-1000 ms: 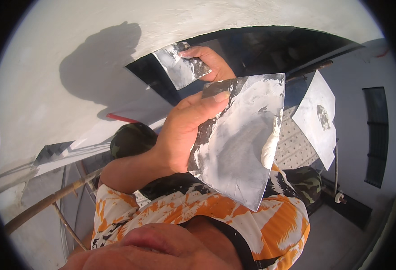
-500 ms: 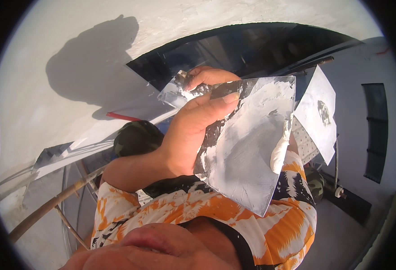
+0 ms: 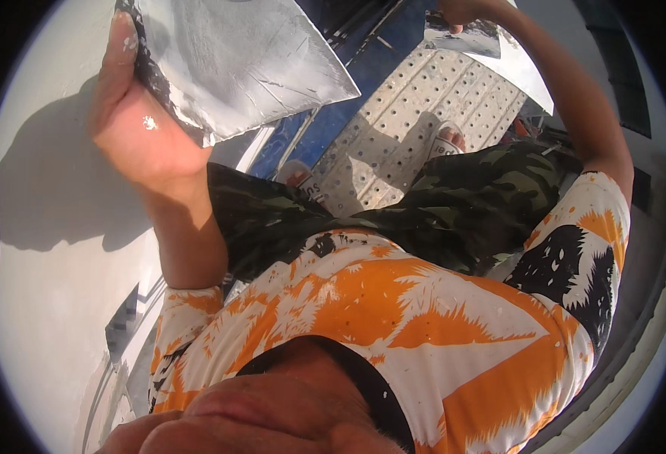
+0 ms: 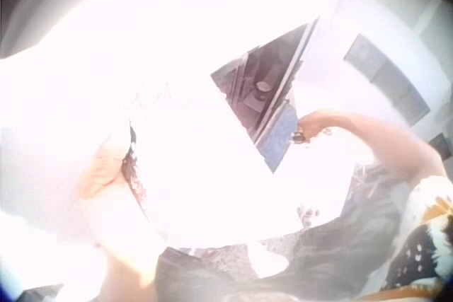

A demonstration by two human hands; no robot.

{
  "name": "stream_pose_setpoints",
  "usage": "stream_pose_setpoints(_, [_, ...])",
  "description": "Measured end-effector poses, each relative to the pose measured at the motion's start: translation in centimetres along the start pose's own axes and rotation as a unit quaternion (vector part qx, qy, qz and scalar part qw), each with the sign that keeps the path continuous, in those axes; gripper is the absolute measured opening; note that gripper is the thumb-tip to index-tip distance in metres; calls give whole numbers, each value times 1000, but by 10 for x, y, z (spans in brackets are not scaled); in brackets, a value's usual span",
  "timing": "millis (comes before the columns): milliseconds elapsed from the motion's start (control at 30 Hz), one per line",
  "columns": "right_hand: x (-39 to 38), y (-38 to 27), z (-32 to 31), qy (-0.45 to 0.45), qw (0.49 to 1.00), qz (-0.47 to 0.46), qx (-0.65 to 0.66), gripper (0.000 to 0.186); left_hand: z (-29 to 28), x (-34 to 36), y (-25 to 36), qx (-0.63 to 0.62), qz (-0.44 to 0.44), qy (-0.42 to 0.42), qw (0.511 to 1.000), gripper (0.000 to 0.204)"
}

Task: The person scoops white plaster from a board onto a trowel and applies it to a wall surface using a putty knife. They repeatedly transfer material and smooth the wall near a window frame.

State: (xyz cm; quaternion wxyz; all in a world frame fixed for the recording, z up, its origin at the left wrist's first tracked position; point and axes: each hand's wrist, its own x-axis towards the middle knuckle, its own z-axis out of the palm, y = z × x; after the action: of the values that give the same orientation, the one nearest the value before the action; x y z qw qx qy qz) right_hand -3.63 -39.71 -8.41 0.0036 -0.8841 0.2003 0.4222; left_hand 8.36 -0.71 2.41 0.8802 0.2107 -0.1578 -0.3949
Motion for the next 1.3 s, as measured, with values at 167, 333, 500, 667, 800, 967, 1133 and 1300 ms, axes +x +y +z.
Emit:
stream_pose_setpoints(167, [-25, -1, 10, 157, 960, 145, 180, 43, -5, -11, -7, 261, 131, 222, 930, 36])
stream_pose_setpoints(333, [-62, 16, 52, 378, 889, 125, 226, 40, -6, -16, -11, 143, 33, 207, 967, 39])
stream_pose_setpoints(500, [-86, 137, 124, 480, 729, 237, 427, 39, -4, -8, -71, 314, 34, 282, 906, 44])
stream_pose_setpoints(667, [-55, 221, 206, 545, 637, 272, 472, 32, -40, 25, -189, 389, -94, 198, 895, 39])
stream_pose_setpoints(800, [-17, 237, 250, 599, 573, 50, 556, 23, -37, 85, -300, 378, -200, 191, 883, 37])
stream_pose_setpoints(967, [-14, 251, 226, 680, 664, -82, 300, 34, 5, 203, -461, 417, -114, -57, 900, 31])
stream_pose_setpoints(1133, [-18, 267, 197, 673, 708, -11, 215, 41, 65, 265, -502, 436, -54, -122, 890, 26])
stream_pose_setpoints(1300, [-30, 344, 223, 702, 687, 64, 175, 37, 127, 311, -547, 384, -23, -49, 922, 36])
